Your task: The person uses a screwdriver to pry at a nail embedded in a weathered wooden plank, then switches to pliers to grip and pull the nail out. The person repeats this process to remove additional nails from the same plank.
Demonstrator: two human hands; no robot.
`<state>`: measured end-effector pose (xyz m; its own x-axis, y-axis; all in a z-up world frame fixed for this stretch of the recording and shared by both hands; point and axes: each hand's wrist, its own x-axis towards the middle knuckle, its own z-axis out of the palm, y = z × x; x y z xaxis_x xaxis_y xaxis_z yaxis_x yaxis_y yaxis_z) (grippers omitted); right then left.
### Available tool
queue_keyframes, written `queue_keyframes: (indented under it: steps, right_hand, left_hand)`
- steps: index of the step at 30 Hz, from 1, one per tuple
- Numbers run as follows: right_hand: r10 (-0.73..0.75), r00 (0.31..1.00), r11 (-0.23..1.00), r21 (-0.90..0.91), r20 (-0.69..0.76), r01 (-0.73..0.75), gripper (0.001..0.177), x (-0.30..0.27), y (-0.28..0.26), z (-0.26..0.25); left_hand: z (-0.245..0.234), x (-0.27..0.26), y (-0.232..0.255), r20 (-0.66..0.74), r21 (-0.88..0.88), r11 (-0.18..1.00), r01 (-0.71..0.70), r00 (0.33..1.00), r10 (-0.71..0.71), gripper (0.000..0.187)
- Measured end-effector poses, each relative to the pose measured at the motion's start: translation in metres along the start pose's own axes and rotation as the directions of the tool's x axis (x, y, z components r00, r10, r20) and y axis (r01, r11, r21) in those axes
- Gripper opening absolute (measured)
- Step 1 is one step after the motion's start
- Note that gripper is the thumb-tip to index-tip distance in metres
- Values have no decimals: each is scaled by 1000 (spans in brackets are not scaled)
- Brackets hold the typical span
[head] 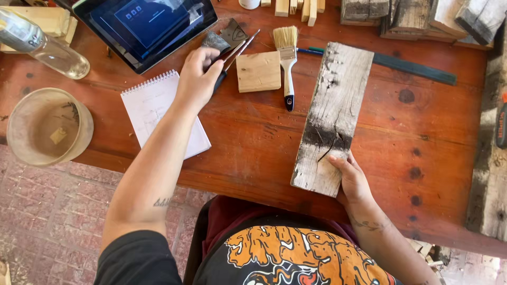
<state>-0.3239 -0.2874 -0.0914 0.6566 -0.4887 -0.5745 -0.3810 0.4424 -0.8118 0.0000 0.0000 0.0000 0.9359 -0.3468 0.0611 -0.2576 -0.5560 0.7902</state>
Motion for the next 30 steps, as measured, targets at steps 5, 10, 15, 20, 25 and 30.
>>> queue_keyframes:
  steps: [5, 10, 15, 20, 25, 30]
  right_hand:
    - [94, 996, 986, 138, -8, -92, 57, -10, -17, 15]
    - [81, 996, 968, 234, 28, -86, 55, -10, -15, 17]
    - [192, 978, 921, 330, 78, -207, 58, -14, -24, 20]
    - [195, 979, 925, 320, 65, -205, 59, -15, -25, 22]
    - [-41, 993, 911, 412, 106, -6, 55, 3, 16, 4]
    - [-159, 987, 877, 463, 26, 129, 57, 5, 20, 3]
  left_hand:
    - [13, 60, -23, 49, 349, 935, 61, 995, -83, 52]
    - [20, 83, -50, 80, 494, 842, 215, 953, -291, 71]
    - [30, 87, -84, -153, 556, 831, 30, 986, 67, 85]
    - [22, 57, -47, -157, 534, 827, -174, 941, 300, 78]
    - [44, 4, -23, -74, 448, 749, -487, 815, 574, 79]
    - [56, -57, 17, 217, 417, 667, -617, 780, 586, 85]
